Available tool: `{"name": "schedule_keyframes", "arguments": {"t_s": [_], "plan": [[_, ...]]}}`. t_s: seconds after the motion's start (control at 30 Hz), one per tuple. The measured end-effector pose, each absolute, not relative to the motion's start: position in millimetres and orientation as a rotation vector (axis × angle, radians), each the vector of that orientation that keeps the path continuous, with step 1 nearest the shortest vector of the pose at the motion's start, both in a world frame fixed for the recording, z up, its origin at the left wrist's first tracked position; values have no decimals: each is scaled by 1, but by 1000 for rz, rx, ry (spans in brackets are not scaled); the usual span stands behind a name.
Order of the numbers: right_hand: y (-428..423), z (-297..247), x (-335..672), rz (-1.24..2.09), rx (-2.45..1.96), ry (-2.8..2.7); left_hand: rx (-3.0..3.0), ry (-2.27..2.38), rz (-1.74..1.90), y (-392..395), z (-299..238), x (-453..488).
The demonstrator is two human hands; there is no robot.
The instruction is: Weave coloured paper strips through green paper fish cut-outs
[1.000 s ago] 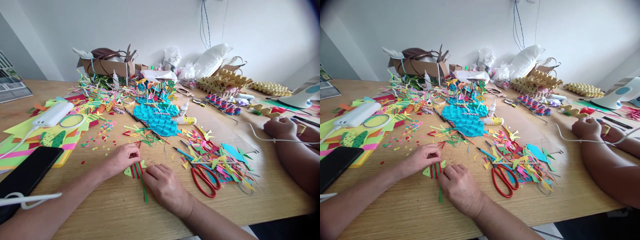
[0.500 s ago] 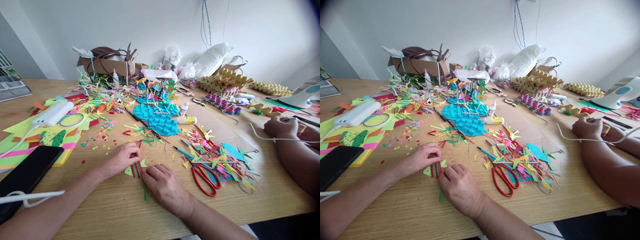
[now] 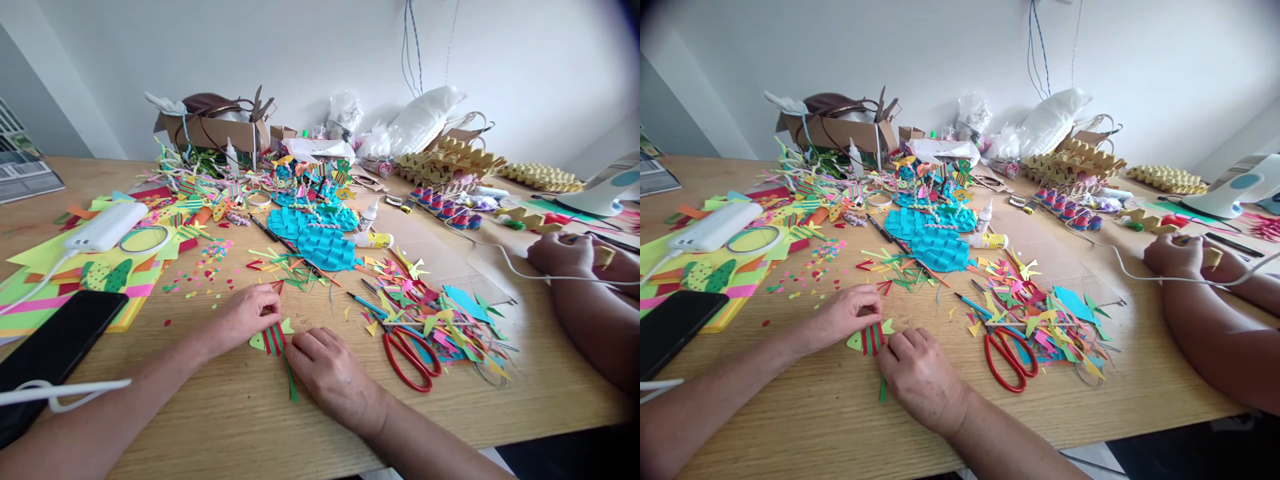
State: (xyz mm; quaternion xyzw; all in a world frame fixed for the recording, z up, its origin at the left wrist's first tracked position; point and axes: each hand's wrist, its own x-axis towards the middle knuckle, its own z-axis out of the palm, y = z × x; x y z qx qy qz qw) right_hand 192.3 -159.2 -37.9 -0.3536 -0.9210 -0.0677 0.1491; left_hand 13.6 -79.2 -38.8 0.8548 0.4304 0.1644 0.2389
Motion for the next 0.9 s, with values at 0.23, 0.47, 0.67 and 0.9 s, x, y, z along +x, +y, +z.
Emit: {"name": "schedule_keyframes", "arguments": {"t_s": [0.23,0.47,0.67,0.9], "plan": [[-159,-39,192,-209,-1025,-2651,2347,1159,471,-79,-42,12],[-160,-40,192,-211,-1035,-2659,2350,1165,481,-80,-41,13],[-160,-41,191,-205,-1023,-2657,2359,1158,486,-80,-42,13],[-161,-41,191,-193,-1023,-2659,2364,1156,490,-82,-40,13]]}}
